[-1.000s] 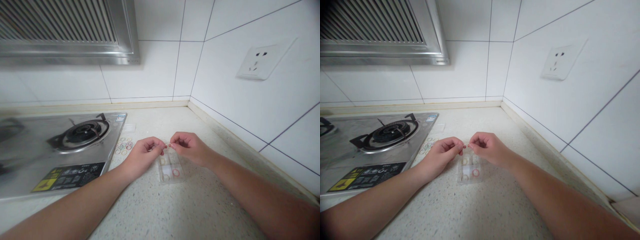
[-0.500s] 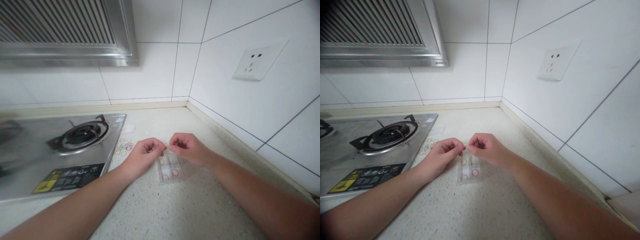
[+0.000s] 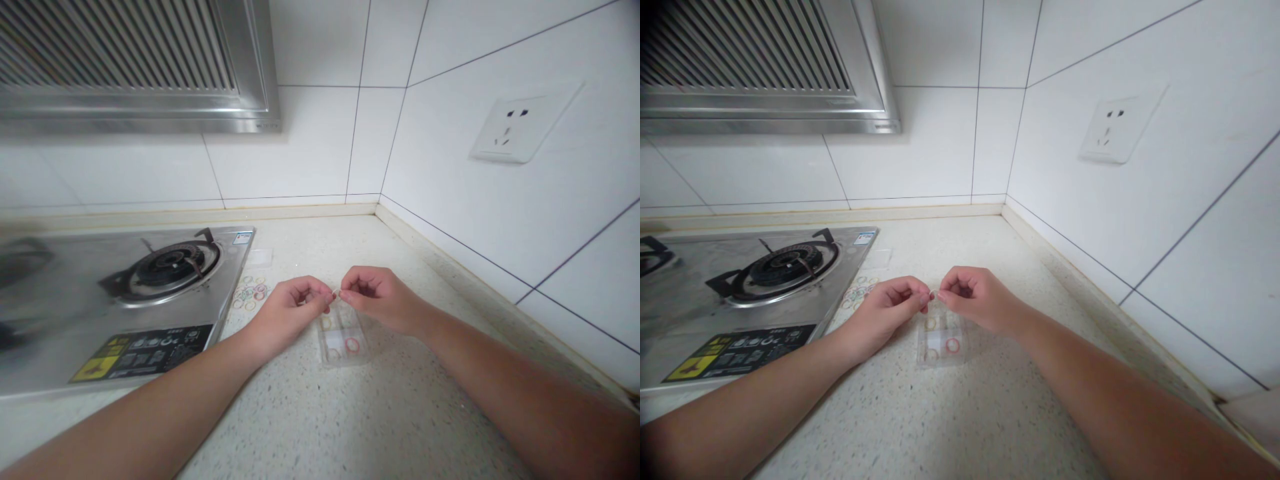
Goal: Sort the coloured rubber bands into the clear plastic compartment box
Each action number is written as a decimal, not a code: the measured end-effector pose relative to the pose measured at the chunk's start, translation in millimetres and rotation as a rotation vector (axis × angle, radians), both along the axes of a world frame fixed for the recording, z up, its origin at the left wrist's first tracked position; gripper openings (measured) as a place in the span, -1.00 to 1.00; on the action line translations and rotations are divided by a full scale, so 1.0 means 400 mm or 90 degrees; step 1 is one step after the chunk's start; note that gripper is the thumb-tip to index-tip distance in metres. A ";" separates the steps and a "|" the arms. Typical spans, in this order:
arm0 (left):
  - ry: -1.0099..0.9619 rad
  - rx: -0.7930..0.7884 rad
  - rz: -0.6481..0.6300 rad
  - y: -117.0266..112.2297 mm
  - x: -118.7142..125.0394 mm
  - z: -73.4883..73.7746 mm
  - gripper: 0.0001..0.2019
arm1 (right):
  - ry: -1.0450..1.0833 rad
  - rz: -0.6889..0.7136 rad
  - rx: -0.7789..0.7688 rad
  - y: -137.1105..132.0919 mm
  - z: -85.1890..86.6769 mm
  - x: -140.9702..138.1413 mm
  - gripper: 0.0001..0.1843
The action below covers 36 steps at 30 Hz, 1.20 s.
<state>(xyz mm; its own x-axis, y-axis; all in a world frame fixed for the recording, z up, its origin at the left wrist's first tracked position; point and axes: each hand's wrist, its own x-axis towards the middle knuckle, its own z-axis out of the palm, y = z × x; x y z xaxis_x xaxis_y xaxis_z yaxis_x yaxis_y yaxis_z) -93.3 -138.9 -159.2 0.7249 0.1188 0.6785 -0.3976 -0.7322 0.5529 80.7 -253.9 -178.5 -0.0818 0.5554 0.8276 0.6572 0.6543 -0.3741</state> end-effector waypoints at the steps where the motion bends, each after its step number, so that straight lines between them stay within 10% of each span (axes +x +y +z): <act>1: 0.000 -0.001 0.000 0.000 0.000 0.001 -0.72 | -0.001 -0.001 -0.002 0.000 -0.001 0.000 -0.70; 36: -0.016 -0.015 -0.006 -0.008 -0.001 0.001 -0.76 | 0.017 0.030 0.022 -0.009 0.003 -0.004 -0.74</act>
